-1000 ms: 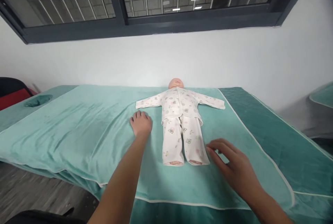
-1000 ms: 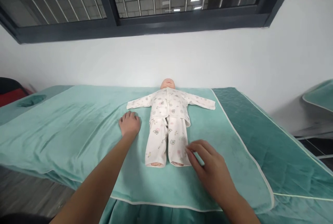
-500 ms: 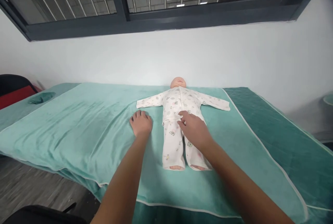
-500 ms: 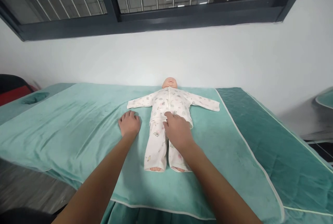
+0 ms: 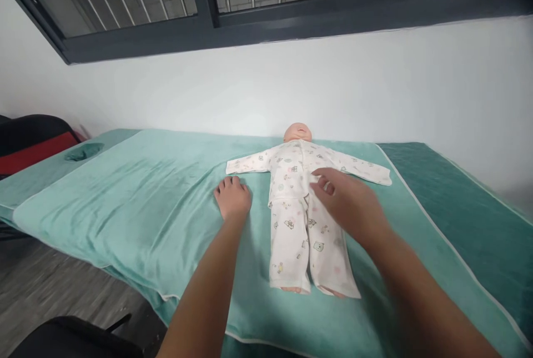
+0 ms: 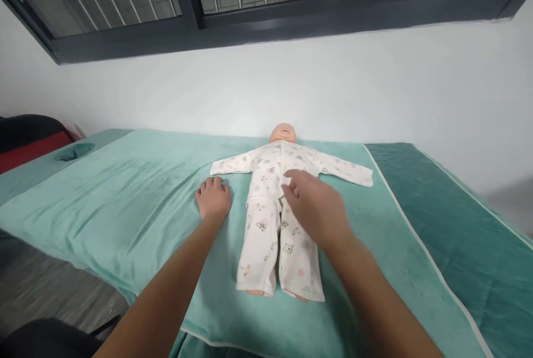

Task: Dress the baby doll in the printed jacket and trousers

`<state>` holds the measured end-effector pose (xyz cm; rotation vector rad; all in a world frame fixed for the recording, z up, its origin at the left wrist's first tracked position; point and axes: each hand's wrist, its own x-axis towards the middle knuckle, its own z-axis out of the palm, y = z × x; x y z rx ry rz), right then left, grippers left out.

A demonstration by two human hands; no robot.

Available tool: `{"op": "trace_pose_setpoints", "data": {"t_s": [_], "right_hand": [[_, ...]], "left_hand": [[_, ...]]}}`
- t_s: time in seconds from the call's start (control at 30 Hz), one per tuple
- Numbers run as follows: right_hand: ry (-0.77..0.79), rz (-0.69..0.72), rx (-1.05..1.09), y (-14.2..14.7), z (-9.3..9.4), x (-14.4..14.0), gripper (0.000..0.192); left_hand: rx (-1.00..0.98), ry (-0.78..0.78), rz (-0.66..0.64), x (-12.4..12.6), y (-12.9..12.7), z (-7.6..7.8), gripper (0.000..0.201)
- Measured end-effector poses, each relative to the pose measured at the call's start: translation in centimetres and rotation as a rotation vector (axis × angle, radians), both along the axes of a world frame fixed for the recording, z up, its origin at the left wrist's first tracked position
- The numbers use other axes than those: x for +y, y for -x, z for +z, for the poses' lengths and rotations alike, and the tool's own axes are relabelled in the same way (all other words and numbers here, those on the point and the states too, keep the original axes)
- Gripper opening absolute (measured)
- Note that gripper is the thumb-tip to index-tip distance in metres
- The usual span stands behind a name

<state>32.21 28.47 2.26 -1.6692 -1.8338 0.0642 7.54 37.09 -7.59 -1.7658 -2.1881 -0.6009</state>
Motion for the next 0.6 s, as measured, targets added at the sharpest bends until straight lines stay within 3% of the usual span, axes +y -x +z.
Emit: {"op": "trace_pose_setpoints", "data": {"t_s": [0.17, 0.27, 0.37, 0.43, 0.5, 0.6], "right_hand": [[-0.169, -0.299, 0.413, -5.1, -3.5, 4.5, 0.027], [-0.050, -0.388, 0.487, -7.3, -6.0, 5.2, 0.035], [0.026, -0.366, 0.560, -8.4, -7.4, 4.9, 0.039], [0.078, -0.351, 0.592, -8.8, -7.8, 4.4, 0.037], [0.121, -0.342, 0.577, -9.0, -8.1, 3.6, 0.035], [0.176, -0.279, 0.526, -9.1, -8.4, 1.8, 0.033]], "left_hand": [[-0.018, 0.010, 0.015, 1.1, 0.2, 0.2, 0.028], [-0.111, 0.041, 0.004, 1.7, -0.1, 0.6, 0.029], [-0.189, 0.065, -0.022, 1.0, -0.3, 1.4, 0.028], [-0.199, 0.064, -0.053, -0.9, 0.7, 1.8, 0.028], [-0.200, 0.041, -0.081, -4.6, 3.5, 2.0, 0.032], [-0.200, -0.038, -0.028, -12.8, 11.4, 1.5, 0.033]]}}
